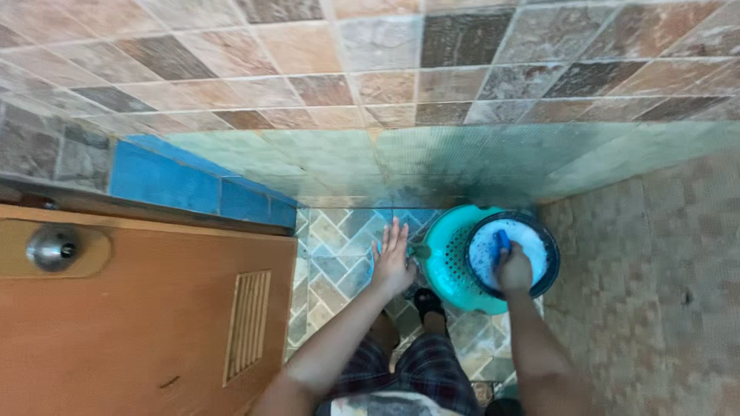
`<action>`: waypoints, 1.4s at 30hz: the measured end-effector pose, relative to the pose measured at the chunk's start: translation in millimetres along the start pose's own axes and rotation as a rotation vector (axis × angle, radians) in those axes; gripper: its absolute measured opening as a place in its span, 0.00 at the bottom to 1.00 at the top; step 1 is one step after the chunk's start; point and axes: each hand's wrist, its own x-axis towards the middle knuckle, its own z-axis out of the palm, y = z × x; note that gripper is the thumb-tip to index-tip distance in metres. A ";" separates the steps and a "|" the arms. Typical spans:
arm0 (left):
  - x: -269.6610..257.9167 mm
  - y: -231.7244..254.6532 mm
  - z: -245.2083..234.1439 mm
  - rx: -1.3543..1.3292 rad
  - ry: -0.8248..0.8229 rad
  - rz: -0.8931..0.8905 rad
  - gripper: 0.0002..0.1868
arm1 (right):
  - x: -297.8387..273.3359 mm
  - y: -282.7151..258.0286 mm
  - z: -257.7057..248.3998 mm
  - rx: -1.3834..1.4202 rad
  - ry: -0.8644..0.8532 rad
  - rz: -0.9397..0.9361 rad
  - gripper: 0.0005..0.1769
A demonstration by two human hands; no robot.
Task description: The person scrubs a tiled wall in a bathroom using a blue hand brush and soapy water from a green bucket. They repeatedly dip the brush into the bucket and scrub the wall surface, moving along the wall and focusing on the upper edge near the ceiling.
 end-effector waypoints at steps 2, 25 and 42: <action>-1.0 6.1 22.0 -0.061 0.049 -0.020 0.49 | 9.7 8.3 10.2 -0.090 0.103 -0.178 0.25; -30.3 72.5 -141.9 -0.420 0.744 0.156 0.49 | -13.0 -509.8 -236.3 -0.485 0.638 -1.917 0.26; -6.0 21.5 -207.5 -0.520 0.927 0.116 0.48 | -16.9 -596.8 -188.5 -0.253 0.580 -1.927 0.20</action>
